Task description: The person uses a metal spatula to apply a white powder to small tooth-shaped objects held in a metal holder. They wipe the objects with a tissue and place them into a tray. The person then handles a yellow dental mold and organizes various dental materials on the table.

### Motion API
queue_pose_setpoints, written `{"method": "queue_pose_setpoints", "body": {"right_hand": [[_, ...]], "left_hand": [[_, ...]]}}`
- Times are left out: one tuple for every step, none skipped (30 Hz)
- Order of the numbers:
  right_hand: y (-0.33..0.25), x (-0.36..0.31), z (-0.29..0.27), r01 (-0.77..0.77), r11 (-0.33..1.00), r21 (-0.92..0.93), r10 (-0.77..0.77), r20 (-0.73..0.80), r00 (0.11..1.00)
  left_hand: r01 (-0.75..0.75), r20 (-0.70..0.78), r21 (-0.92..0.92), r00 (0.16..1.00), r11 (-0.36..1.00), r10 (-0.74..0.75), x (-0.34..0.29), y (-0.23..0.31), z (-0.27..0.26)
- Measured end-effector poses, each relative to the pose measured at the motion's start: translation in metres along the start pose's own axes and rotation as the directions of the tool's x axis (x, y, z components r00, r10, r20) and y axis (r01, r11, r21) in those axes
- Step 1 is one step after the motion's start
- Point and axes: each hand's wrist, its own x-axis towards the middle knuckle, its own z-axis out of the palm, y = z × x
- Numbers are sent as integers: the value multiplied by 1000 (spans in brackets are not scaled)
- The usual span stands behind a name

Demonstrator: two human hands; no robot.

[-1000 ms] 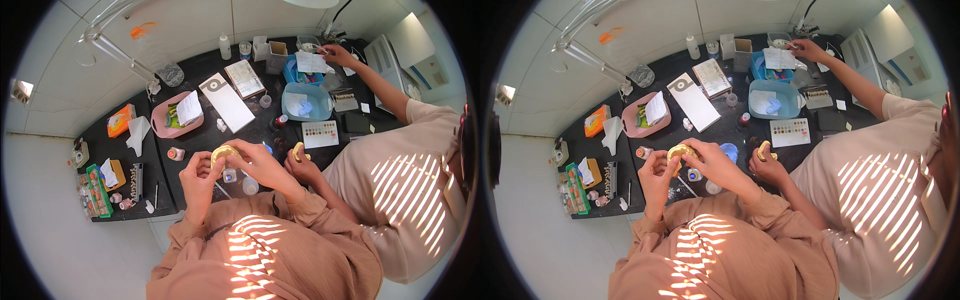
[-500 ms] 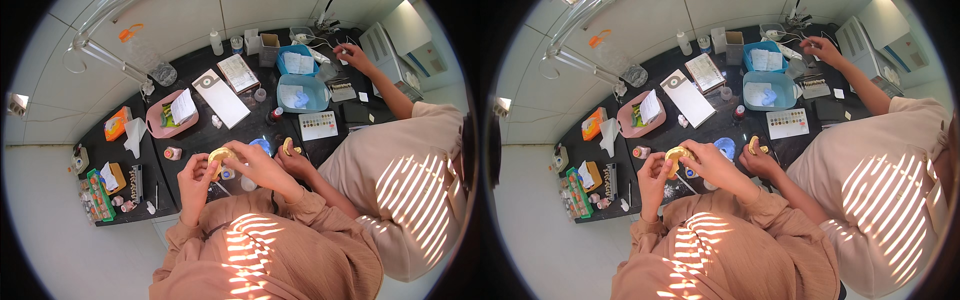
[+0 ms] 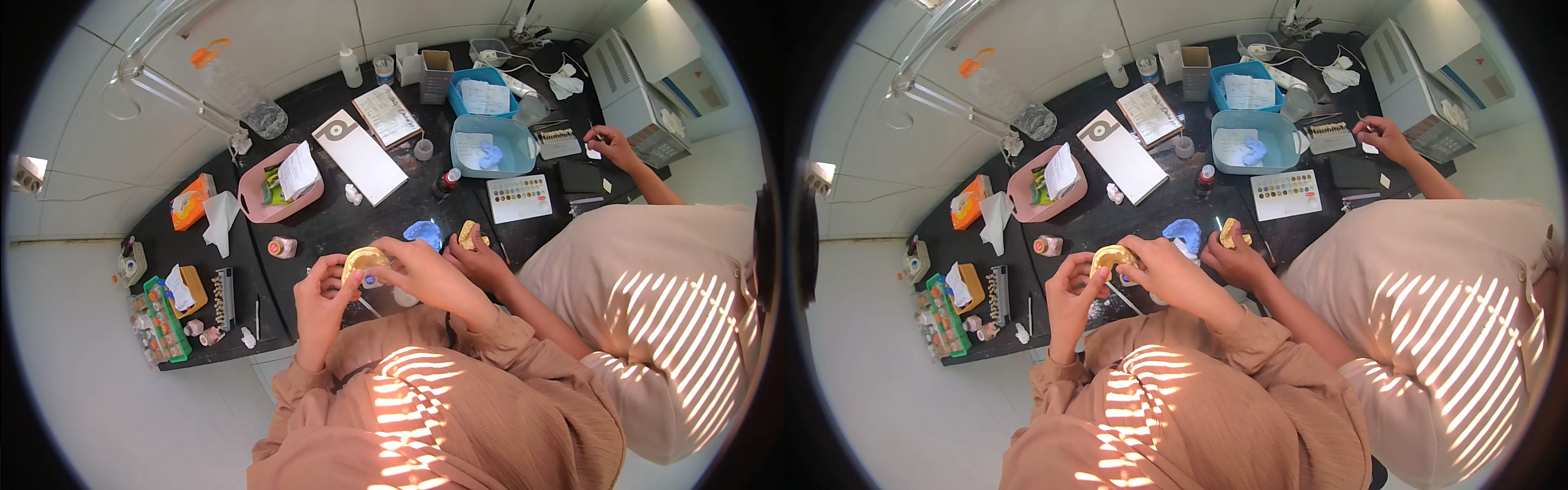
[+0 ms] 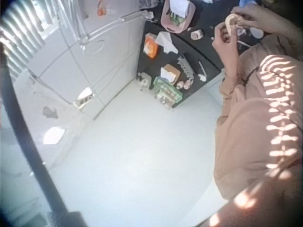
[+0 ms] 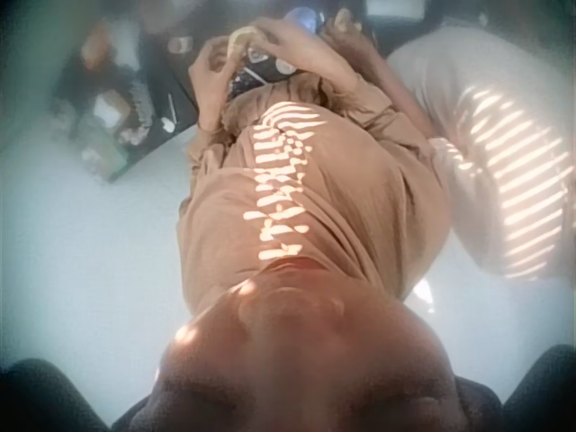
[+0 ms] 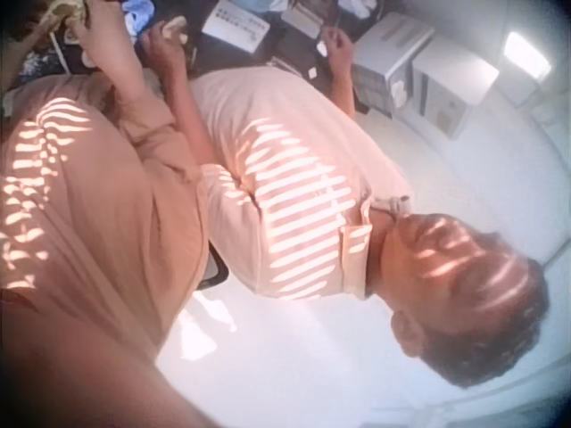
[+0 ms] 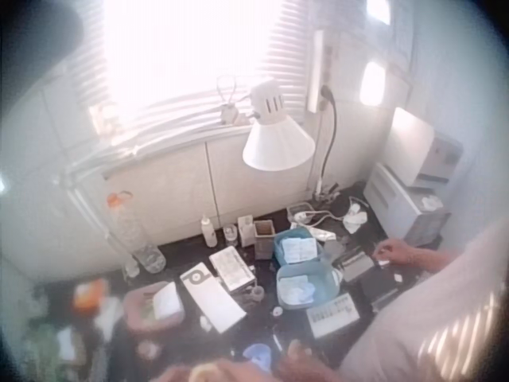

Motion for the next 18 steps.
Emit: {"method": "queue_pose_setpoints", "body": {"right_hand": [[-1,-2,-2,-29,1000,6,28,13,1000],[0,-2,-1,-24,999,27,24,9,1000],[3,-3,0,-20,999,49,20,5,1000],[4,-3,0,-22,997,69,22,1,1000],[2,-5,-1,-23,996,87,24,-8,1000],[-3,-6,-3,-25,994,105,27,-16,1000],[-5,-8,-4,-26,992,122,29,-30,999],[-3,-8,-3,-16,990,140,23,-54,998],[1,-7,1,-5,987,158,18,-78,997],[4,-7,3,4,984,177,14,-99,995],[3,-7,1,12,988,152,4,-106,994],[2,-7,-2,20,992,126,-6,-111,994],[2,-8,-3,29,994,102,-18,-114,993],[3,-9,-3,39,996,84,-28,-125,992],[6,-10,-2,48,997,66,-39,-134,990],[7,-11,-2,61,997,49,-53,-141,989],[6,-13,-3,42,997,64,-34,-120,992],[3,-17,-5,23,997,78,-16,-98,995]], "left_hand": [[3,-1,-5,1000,1000,-3,0,0,1],[2,-4,-3,1000,1000,-2,-1,0,1],[1,-7,-2,1000,1000,-1,-2,0,2],[3,-7,-4,1000,1000,-3,-2,0,3],[3,0,7,1000,1000,-3,-2,0,3],[2,7,18,1000,1000,-2,-3,0,3],[-2,17,28,1000,1000,2,-2,1,4],[1,23,32,1000,999,-2,-2,2,5],[4,29,35,1000,999,-5,-1,4,7],[9,34,39,999,999,-11,-1,5,7],[2,38,53,999,999,-4,-1,7,8],[-5,41,66,999,998,3,-1,8,9],[-12,42,82,999,997,8,-2,8,10],[-5,48,84,999,996,1,-2,8,11],[1,54,86,999,996,-6,-3,6,12],[7,56,89,998,996,-12,-4,6,12],[5,65,110,998,994,-13,-6,6,12],[4,73,131,997,991,-13,-9,5,11]]}}
